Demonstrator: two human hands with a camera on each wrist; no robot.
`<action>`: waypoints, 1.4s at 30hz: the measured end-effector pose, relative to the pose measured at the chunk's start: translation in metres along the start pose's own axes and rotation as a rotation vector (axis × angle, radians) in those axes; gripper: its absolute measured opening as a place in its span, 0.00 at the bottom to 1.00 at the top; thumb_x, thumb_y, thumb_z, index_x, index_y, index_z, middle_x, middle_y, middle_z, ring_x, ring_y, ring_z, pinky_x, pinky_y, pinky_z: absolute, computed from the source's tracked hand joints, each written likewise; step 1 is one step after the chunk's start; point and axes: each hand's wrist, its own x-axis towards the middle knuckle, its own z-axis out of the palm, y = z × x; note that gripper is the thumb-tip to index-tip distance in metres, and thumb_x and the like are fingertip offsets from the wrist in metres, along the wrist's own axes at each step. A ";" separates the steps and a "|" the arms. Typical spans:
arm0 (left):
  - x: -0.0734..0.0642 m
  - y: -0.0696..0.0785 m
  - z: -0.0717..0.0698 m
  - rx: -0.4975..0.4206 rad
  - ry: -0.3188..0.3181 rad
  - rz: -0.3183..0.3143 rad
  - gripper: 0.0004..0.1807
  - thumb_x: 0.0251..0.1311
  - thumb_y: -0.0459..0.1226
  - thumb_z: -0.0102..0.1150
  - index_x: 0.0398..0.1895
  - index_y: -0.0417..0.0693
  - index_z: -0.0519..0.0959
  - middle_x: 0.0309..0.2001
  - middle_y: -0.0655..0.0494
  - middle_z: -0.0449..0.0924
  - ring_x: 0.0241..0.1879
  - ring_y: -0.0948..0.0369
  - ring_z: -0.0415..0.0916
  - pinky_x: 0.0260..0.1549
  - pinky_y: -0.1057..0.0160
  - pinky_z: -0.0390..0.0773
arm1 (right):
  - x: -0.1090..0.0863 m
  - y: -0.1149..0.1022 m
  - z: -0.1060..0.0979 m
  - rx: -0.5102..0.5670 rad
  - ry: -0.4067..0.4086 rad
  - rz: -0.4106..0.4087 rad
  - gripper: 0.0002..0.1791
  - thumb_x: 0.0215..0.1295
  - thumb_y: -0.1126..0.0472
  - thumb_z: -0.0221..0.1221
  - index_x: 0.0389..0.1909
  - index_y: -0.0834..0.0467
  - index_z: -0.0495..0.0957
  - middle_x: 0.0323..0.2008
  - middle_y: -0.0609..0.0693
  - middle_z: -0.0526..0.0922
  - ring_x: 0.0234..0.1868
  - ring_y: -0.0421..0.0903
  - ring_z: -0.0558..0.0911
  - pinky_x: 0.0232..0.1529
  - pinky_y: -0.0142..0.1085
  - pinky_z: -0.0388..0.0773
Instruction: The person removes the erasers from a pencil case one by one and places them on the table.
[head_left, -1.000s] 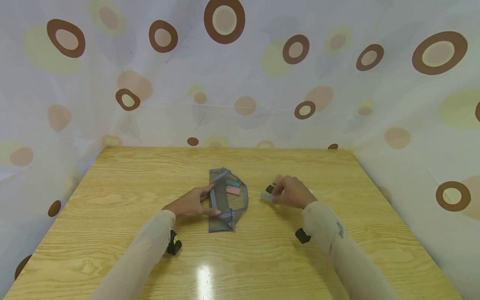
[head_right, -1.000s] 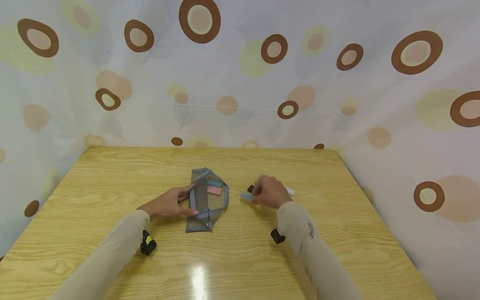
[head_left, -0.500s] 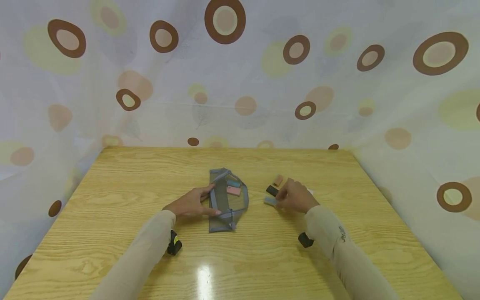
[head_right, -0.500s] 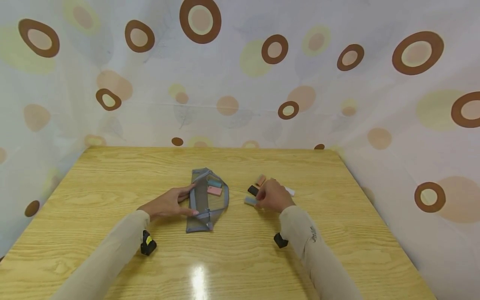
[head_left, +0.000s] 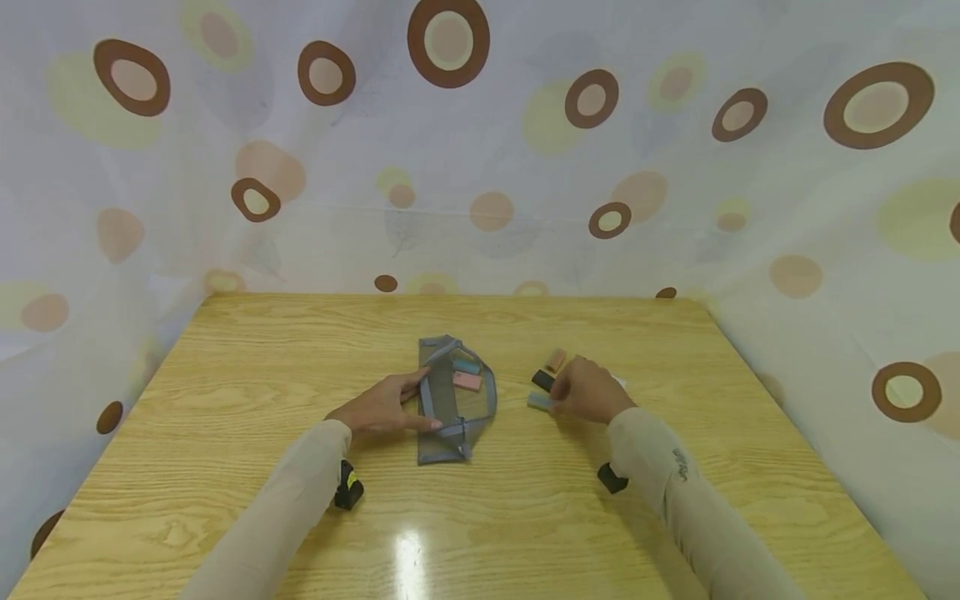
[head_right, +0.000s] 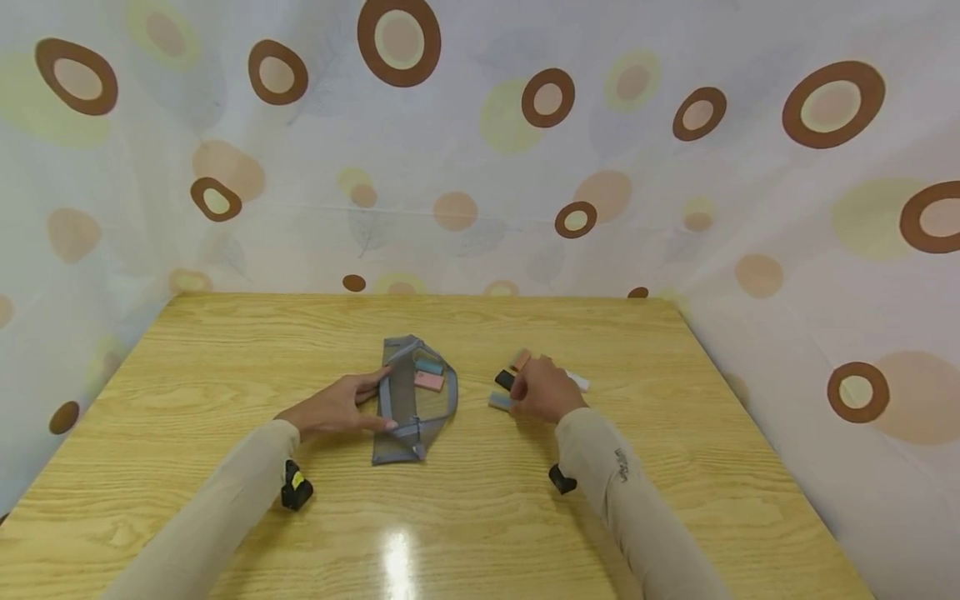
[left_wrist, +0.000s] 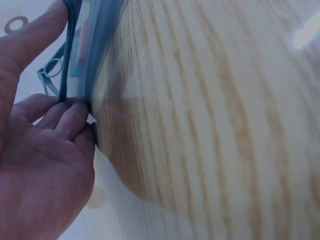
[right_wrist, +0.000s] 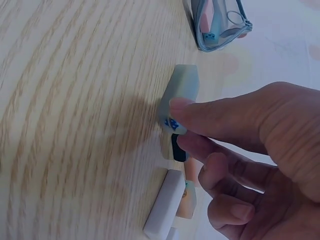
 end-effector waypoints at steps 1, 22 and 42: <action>0.000 0.000 0.000 0.001 -0.001 -0.002 0.58 0.60 0.44 0.73 0.80 0.34 0.43 0.80 0.39 0.41 0.77 0.44 0.47 0.74 0.50 0.58 | 0.000 0.000 0.001 0.004 -0.005 0.004 0.07 0.59 0.63 0.73 0.36 0.61 0.89 0.36 0.49 0.87 0.39 0.49 0.85 0.43 0.47 0.85; 0.001 -0.002 0.000 -0.005 -0.009 -0.002 0.57 0.61 0.44 0.73 0.80 0.35 0.43 0.80 0.39 0.40 0.77 0.43 0.47 0.74 0.49 0.58 | 0.012 -0.015 -0.016 -0.034 -0.001 -0.079 0.13 0.61 0.63 0.72 0.45 0.65 0.87 0.44 0.55 0.87 0.47 0.55 0.84 0.51 0.51 0.83; 0.001 0.001 0.000 -0.018 0.000 -0.017 0.57 0.61 0.43 0.73 0.80 0.35 0.43 0.80 0.39 0.41 0.77 0.43 0.48 0.74 0.49 0.57 | 0.041 -0.077 0.009 0.026 0.032 -0.067 0.20 0.60 0.60 0.73 0.50 0.64 0.85 0.48 0.56 0.87 0.50 0.56 0.84 0.54 0.50 0.82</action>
